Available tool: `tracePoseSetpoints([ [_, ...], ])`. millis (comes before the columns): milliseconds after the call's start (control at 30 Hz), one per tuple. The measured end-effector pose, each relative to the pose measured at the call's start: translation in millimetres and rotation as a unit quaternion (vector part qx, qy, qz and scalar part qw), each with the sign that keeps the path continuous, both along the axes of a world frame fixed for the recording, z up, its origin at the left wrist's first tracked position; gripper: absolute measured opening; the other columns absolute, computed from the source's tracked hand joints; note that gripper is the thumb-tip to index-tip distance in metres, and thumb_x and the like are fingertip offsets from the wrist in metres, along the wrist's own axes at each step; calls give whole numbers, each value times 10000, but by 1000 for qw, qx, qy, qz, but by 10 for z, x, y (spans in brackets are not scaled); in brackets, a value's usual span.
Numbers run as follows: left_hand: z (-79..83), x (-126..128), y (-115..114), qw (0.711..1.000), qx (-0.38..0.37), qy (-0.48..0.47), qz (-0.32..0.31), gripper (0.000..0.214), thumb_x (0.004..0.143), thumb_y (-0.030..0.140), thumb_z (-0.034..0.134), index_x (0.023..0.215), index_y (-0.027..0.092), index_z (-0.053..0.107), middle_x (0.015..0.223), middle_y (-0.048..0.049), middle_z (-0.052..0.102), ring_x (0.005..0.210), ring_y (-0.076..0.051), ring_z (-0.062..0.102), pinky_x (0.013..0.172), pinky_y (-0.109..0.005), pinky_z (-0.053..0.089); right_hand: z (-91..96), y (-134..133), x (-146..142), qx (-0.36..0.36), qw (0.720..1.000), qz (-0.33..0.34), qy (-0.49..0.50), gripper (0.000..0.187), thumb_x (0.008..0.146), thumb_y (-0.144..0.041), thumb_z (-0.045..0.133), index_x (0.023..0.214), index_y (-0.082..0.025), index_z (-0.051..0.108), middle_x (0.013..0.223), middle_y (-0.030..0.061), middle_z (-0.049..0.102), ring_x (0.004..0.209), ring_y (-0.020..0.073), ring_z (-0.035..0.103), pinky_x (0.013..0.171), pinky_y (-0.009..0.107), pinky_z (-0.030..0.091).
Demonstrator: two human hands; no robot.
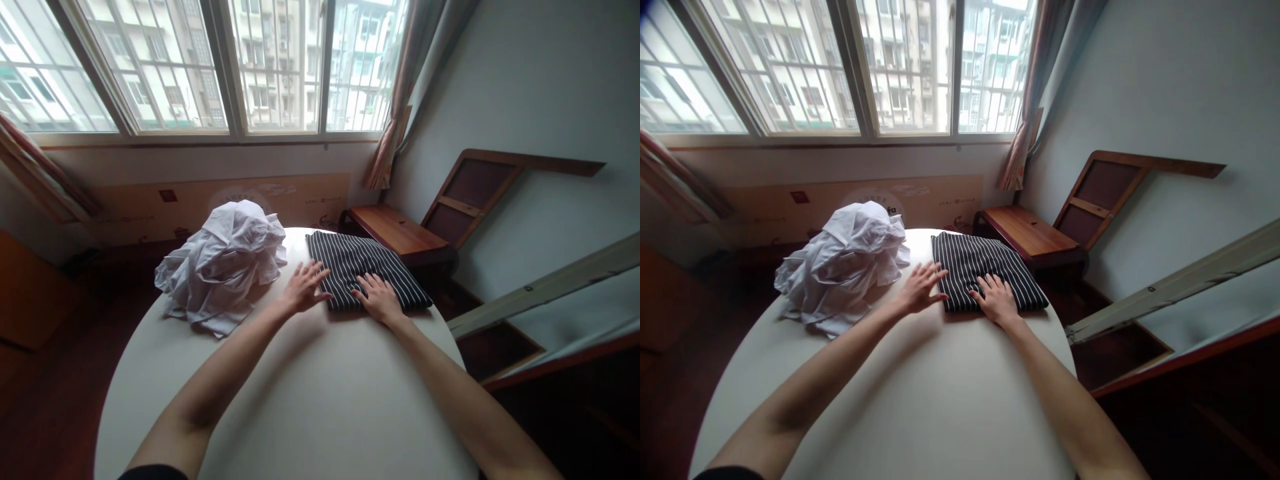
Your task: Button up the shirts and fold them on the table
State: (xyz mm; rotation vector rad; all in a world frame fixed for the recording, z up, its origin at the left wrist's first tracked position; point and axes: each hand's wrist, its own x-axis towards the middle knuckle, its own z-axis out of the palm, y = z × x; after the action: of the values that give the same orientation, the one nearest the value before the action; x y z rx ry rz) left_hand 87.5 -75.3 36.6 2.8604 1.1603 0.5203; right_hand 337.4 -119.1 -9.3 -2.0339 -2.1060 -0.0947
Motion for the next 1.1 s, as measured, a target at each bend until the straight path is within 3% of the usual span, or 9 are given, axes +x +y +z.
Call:
tracePoseSetpoints([
  [67, 223, -394, 101, 985, 72, -104, 115, 554, 848, 433, 549, 1331, 187, 436, 1471, -142, 336, 1397, -333, 162, 1106, -557, 139, -6, -5, 22, 3, 1000, -3, 7, 624, 909, -593, 286, 1380, -209, 428, 1449, 102, 395, 1350, 287, 304, 1080, 499, 233],
  [167, 483, -987, 323, 910, 130, -277, 279, 518, 847, 413, 563, 1259, 116, 464, 1404, -200, 393, 1384, -382, 114, 1055, -642, 129, 9, -16, 7, 17, 1000, -9, 14, 622, 904, -591, 315, 1345, -183, 475, 1423, 111, 432, 1336, 284, 329, 1076, 475, 248],
  [300, 575, -1450, 589, 898, 23, -245, 365, 386, 861, 427, 524, 982, 69, 603, 1128, -205, 594, 1209, -388, 420, 959, -652, 265, 20, -35, -23, 40, 999, -6, 23, 595, 919, -561, 307, 1292, -155, 531, 1376, 121, 487, 1320, 279, 359, 1068, 452, 265],
  [400, 673, -1443, 661, 873, 24, -274, 402, 343, 924, 375, 393, 922, 131, 633, 986, -142, 651, 1070, -371, 544, 872, -647, 336, 13, -43, -8, 51, 998, 1, 31, 560, 929, -521, 310, 1255, -143, 561, 1344, 127, 519, 1297, 275, 392, 1058, 446, 282],
  [600, 986, -811, 202, 878, 100, -383, 268, 341, 943, 338, 378, 1002, 105, 620, 974, -99, 652, 917, -201, 582, 841, -392, 445, 48, -60, -8, 148, 984, -3, 100, 475, 909, -463, 376, 1115, -126, 641, 1235, 148, 590, 1207, 283, 476, 1046, 443, 309],
  [767, 579, -182, -610, 955, -63, -280, -71, 289, 919, 283, 414, 910, 166, 678, 858, -43, 681, 776, -163, 606, 747, -304, 491, 196, -127, -290, 157, 922, 15, 354, 531, 906, -519, 330, 1183, -141, 580, 1178, 152, 619, 1070, 275, 577, 927, 434, 443],
  [900, 236, -94, -1002, 931, -159, -197, -261, 245, 897, 234, 447, 975, 205, 678, 950, -40, 705, 849, -161, 630, 800, -282, 500, 249, -177, -575, 47, 901, 81, 425, 616, 851, -543, 441, 1310, -133, 459, 1268, 150, 565, 1050, 256, 596, 877, 390, 486],
  [967, 174, -230, -1025, 945, -119, -191, -237, 230, 899, 249, 454, 936, 210, 678, 960, -42, 700, 890, -164, 620, 847, -301, 485, 257, -209, -663, 50, 926, 92, 363, 639, 771, -457, 590, 1311, -140, 463, 1280, 143, 553, 1082, 265, 568, 918, 391, 460],
  [1100, 141, -653, -825, 973, 26, -225, 34, 295, 861, 345, 532, 1095, 194, 627, 1145, -97, 632, 1075, -236, 543, 948, -407, 414, 335, -314, -761, 75, 956, 110, 260, 259, 776, -265, 549, 987, -161, 659, 899, 97, 665, 876, 246, 582, 810, 382, 473],
])
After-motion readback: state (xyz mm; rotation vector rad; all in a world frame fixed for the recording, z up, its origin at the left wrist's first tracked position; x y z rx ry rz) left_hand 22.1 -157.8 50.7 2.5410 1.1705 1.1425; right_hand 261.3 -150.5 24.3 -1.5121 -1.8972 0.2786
